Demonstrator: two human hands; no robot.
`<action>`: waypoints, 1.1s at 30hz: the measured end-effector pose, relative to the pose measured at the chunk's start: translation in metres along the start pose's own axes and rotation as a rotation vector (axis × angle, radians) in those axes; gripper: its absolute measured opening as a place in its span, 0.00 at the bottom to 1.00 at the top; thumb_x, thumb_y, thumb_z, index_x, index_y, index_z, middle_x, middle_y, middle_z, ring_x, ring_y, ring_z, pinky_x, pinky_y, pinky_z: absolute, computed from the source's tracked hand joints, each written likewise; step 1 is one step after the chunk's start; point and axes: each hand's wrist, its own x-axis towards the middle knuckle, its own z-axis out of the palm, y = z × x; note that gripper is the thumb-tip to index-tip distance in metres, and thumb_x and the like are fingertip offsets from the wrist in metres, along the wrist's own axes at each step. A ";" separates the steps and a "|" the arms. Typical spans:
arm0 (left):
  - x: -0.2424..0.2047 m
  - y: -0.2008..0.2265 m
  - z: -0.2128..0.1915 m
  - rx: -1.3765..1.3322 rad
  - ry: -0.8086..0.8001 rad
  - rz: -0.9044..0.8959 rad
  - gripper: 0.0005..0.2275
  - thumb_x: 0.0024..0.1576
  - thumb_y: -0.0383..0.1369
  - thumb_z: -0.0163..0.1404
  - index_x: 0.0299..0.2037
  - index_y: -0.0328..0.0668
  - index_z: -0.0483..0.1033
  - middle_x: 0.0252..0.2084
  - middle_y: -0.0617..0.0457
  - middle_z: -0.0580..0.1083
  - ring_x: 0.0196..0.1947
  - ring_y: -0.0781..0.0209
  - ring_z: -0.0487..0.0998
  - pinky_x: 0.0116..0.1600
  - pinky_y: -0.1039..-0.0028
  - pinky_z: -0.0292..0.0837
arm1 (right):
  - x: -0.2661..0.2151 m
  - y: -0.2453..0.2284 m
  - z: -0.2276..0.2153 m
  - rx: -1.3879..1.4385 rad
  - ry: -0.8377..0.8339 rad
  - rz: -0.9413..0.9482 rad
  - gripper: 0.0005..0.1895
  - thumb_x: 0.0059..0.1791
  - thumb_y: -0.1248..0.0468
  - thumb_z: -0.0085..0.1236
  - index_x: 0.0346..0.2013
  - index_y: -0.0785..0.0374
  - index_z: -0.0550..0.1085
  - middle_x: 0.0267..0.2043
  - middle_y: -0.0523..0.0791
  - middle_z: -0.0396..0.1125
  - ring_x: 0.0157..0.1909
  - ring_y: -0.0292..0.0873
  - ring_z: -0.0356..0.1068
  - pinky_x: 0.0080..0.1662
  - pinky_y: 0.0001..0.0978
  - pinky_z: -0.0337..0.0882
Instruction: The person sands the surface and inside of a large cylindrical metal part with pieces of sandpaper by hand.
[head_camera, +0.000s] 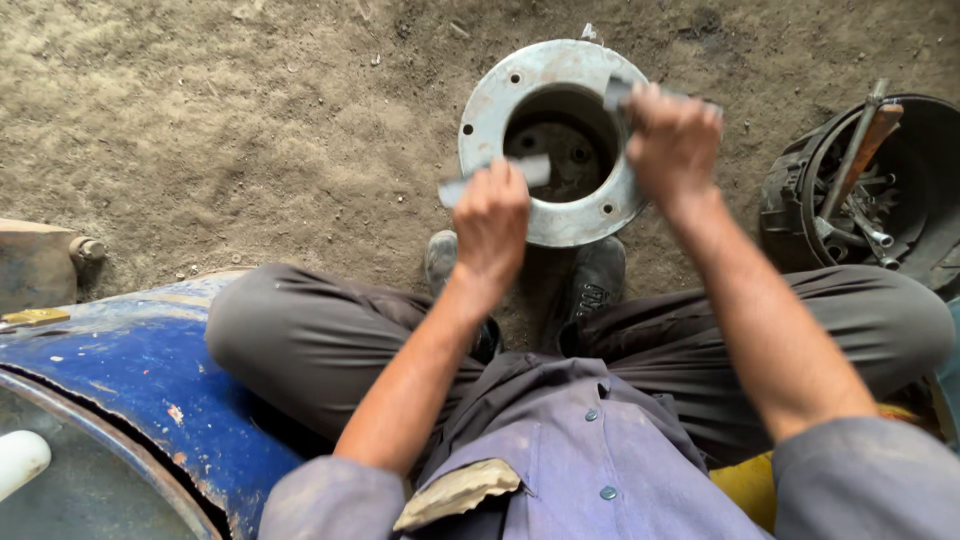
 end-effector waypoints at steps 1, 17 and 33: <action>-0.010 0.006 -0.009 -0.015 -0.012 0.024 0.02 0.51 0.22 0.53 0.29 0.37 0.74 0.30 0.49 0.71 0.31 0.56 0.76 0.32 0.68 0.75 | -0.014 -0.009 -0.004 -0.106 -0.004 -0.019 0.09 0.58 0.67 0.55 0.37 0.61 0.81 0.24 0.46 0.72 0.19 0.41 0.68 0.23 0.37 0.65; 0.010 -0.009 -0.002 -0.058 0.092 -0.019 0.01 0.57 0.21 0.52 0.34 0.35 0.74 0.34 0.49 0.73 0.31 0.58 0.77 0.32 0.72 0.75 | -0.019 -0.019 -0.008 -0.088 0.041 0.026 0.09 0.54 0.68 0.54 0.45 0.62 0.80 0.38 0.51 0.78 0.27 0.46 0.75 0.29 0.38 0.69; 0.003 -0.011 -0.016 -0.168 0.026 -0.094 0.07 0.56 0.19 0.50 0.41 0.36 0.78 0.35 0.50 0.74 0.32 0.54 0.77 0.32 0.67 0.76 | -0.006 0.001 0.002 0.149 -0.032 0.119 0.08 0.60 0.66 0.55 0.39 0.57 0.80 0.30 0.48 0.75 0.26 0.45 0.73 0.30 0.41 0.69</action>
